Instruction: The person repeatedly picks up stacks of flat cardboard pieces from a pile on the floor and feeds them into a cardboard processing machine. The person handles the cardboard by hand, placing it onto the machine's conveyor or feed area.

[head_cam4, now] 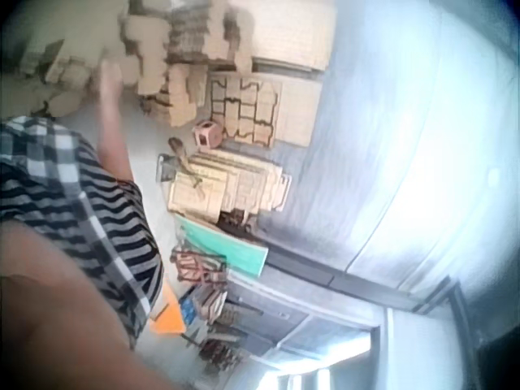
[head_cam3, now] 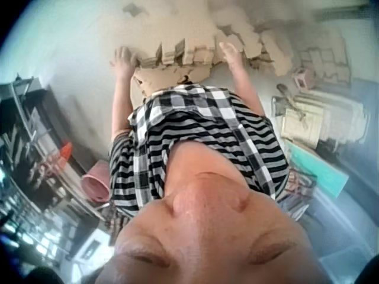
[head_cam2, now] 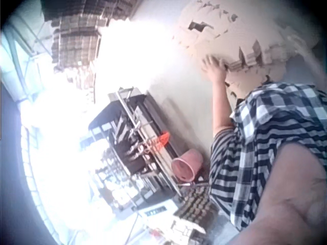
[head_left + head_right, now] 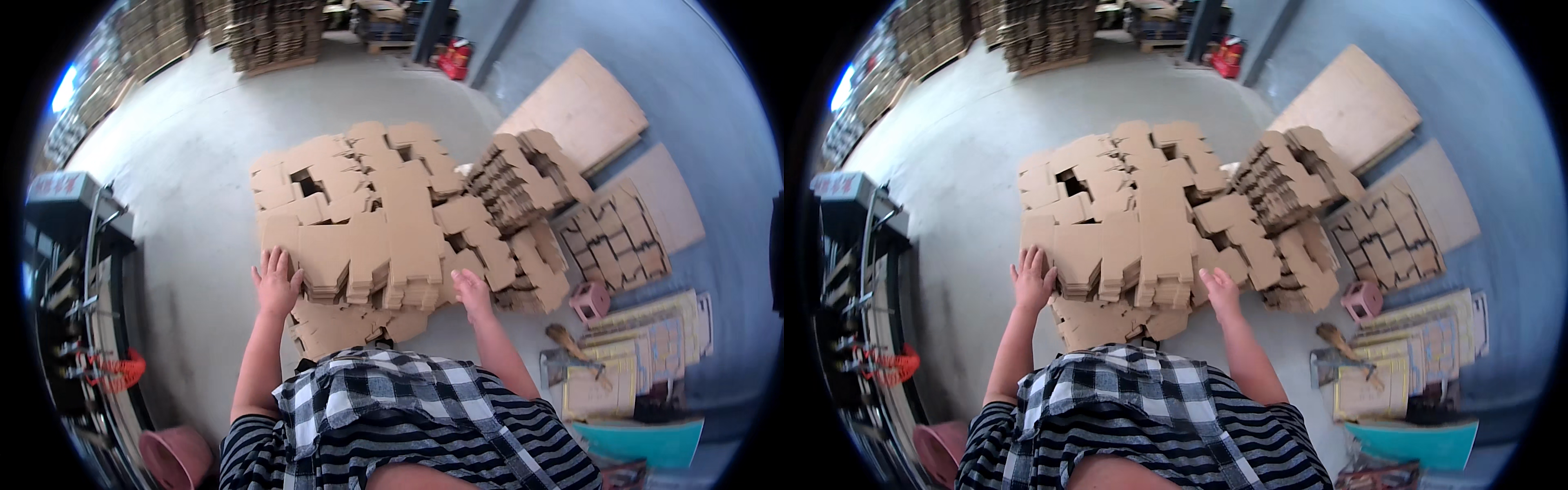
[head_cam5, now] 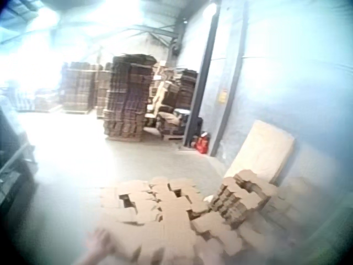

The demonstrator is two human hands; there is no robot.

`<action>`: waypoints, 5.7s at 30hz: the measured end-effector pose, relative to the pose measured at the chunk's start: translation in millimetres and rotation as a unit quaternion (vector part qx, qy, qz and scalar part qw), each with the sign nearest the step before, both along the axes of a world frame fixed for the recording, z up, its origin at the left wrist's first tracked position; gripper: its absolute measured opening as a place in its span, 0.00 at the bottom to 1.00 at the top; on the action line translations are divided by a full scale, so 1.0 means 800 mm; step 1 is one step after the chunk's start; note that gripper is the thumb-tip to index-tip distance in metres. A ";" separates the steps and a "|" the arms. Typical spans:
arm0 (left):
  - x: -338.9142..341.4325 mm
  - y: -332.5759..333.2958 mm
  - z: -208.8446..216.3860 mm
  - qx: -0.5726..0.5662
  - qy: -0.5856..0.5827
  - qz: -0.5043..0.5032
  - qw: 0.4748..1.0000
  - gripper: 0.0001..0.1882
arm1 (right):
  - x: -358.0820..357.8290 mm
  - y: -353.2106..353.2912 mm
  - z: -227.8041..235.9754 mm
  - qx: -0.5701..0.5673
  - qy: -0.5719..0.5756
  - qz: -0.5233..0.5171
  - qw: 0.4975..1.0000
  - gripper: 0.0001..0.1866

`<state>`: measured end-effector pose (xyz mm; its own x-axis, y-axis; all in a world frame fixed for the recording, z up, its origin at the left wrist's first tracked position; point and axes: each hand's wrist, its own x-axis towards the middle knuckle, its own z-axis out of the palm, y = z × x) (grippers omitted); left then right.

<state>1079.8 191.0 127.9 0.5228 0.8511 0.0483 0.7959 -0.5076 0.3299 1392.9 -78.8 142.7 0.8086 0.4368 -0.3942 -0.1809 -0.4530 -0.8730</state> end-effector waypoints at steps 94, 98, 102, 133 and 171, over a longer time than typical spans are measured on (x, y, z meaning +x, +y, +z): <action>-0.049 0.077 0.016 -0.261 -0.259 -0.105 0.924 0.70 | 0.116 0.034 0.013 -0.107 -0.083 0.374 0.917 0.33; -0.053 0.077 0.017 -0.255 -0.233 -0.112 0.932 0.70 | 0.131 0.037 0.024 -0.143 -0.065 0.426 0.891 0.35; -0.055 0.076 0.025 -0.256 -0.213 -0.142 0.932 0.72 | 0.135 0.043 0.032 -0.100 -0.092 0.454 0.881 0.36; 0.111 0.000 0.117 0.003 0.112 -0.297 0.948 0.67 | 0.134 0.063 -0.003 -0.171 -0.163 0.507 0.829 0.32; 0.148 -0.037 0.071 0.022 0.152 -0.260 0.953 0.65 | 0.090 0.070 0.038 -0.135 -0.237 0.522 0.808 0.34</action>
<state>1198.5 161.1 185.0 0.8694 0.4731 -0.1430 0.4877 -0.8679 0.0938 1464.6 -22.5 173.3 0.1434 0.9283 -0.3430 0.7494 -0.3282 -0.5751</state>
